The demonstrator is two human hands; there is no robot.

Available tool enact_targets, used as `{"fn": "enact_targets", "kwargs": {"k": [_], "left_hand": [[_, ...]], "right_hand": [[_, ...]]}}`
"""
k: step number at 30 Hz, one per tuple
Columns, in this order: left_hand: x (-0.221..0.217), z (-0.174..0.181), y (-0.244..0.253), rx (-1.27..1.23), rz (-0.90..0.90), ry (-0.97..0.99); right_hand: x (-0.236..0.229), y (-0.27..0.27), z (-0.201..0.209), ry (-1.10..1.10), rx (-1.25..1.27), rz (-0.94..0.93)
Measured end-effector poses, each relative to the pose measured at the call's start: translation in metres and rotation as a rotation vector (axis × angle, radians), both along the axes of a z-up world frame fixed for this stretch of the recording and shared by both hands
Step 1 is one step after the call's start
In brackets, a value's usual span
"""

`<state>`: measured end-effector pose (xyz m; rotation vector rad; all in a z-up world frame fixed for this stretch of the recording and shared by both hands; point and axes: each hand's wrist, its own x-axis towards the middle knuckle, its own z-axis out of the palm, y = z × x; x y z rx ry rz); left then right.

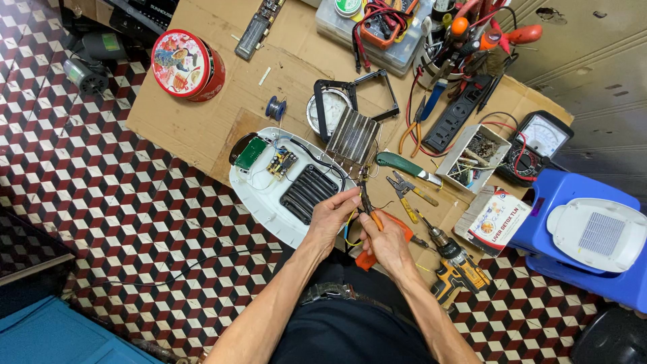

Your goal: Repairing an electric heater by inspecting internal components and re-wiring the assembly.

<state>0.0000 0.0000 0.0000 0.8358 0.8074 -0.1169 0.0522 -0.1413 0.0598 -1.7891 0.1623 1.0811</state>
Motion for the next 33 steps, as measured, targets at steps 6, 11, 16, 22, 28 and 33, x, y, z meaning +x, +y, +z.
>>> {"fn": "enact_targets", "kwargs": {"k": [6, 11, 16, 22, 28, 33], "left_hand": [[0.005, 0.009, -0.006, 0.131, -0.010, 0.027], [0.011, 0.021, -0.008, 0.171, -0.014, 0.068], [0.014, 0.016, -0.011, 0.197, -0.017, 0.057], [0.017, 0.017, -0.013, 0.216, -0.027, 0.058], [0.017, 0.019, -0.013, 0.231, -0.041, 0.067], [0.016, 0.020, -0.012, 0.207, -0.034, 0.060]], "right_hand": [[0.001, 0.000, 0.006, -0.058, -0.061, 0.033], [0.007, 0.004, 0.026, -0.062, -0.120, 0.079], [0.009, -0.004, 0.016, -0.133, -0.144, 0.151], [0.007, -0.010, 0.003, -0.227, -0.117, 0.154], [0.007, -0.004, 0.012, -0.147, -0.060, 0.077], [0.005, -0.006, 0.003, -0.137, -0.013, 0.042]]}}
